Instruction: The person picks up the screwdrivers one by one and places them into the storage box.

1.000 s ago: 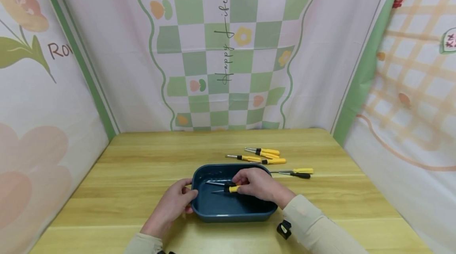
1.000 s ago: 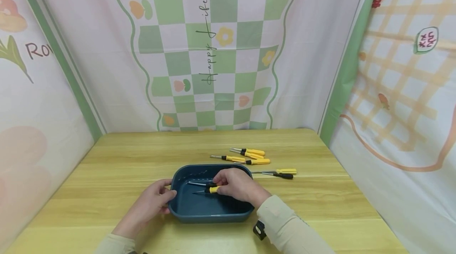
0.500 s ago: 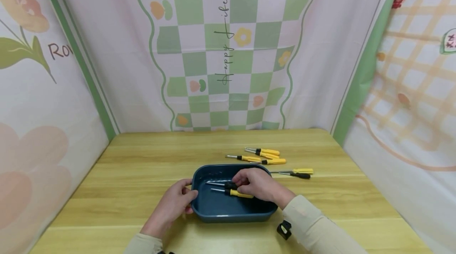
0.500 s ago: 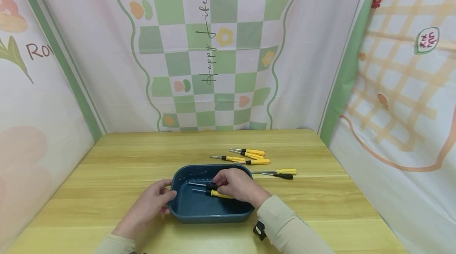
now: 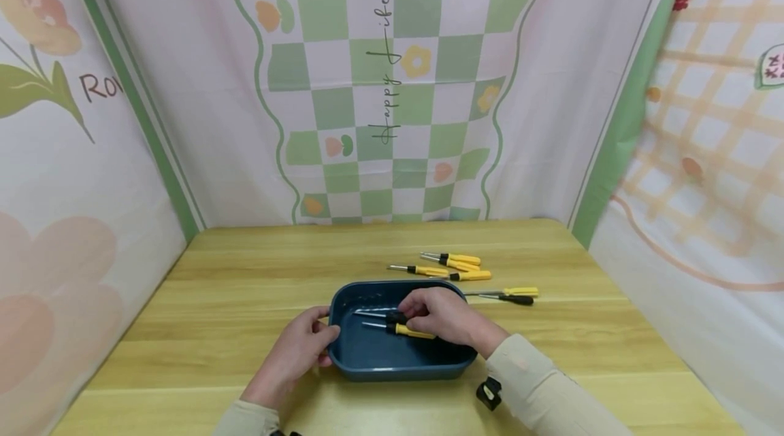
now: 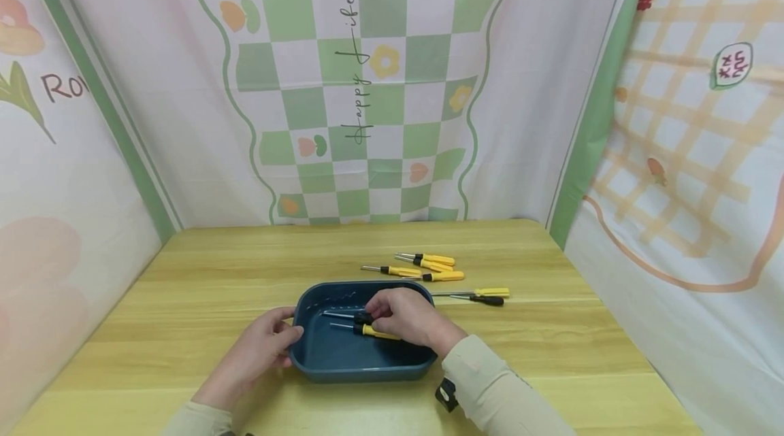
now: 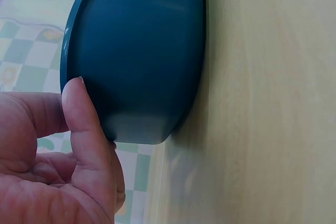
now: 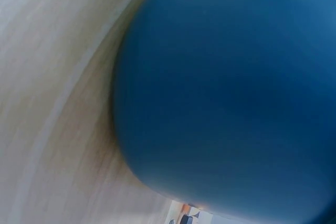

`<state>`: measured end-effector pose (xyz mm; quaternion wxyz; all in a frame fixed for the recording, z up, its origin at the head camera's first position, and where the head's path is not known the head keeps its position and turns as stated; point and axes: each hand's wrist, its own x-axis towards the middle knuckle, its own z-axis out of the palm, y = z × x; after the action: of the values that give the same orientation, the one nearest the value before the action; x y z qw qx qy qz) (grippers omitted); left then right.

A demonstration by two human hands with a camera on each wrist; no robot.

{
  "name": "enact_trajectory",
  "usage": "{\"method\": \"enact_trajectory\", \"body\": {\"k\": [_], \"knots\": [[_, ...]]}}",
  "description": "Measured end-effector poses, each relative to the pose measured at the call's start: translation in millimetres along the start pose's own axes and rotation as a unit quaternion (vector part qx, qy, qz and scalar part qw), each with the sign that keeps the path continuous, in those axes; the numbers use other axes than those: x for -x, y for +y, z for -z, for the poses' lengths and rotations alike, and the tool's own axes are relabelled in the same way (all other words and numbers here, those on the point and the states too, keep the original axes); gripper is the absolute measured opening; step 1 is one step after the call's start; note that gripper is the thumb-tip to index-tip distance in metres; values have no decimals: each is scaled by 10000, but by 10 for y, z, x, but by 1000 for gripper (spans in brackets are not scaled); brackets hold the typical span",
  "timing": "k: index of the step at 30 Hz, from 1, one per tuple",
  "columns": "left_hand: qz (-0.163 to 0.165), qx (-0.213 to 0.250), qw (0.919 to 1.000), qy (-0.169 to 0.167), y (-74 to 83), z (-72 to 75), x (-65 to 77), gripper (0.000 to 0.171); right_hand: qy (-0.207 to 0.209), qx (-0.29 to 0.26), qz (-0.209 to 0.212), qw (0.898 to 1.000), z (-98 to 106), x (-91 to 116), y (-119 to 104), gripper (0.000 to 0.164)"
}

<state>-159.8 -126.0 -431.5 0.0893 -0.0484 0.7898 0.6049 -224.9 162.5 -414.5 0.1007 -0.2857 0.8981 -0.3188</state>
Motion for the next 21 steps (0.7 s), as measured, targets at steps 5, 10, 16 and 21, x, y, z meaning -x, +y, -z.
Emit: {"method": "enact_trajectory", "body": {"k": [5,10,16,21], "knots": [[-20,14,10000,17,-6,-1,2,48,16,-50,33,10000,2,-9,0,22],[-51,27,10000,53,-22,-4,-1,48,120,-31,11,9999,10,-15,-7,27],[-52,16,10000,18,-29,2,-12,49,327,-20,9,9995,33,4,-17,35],[-64,42,10000,33,-33,1,-12,49,417,-19,-21,9991,96,44,-49,40]]}}
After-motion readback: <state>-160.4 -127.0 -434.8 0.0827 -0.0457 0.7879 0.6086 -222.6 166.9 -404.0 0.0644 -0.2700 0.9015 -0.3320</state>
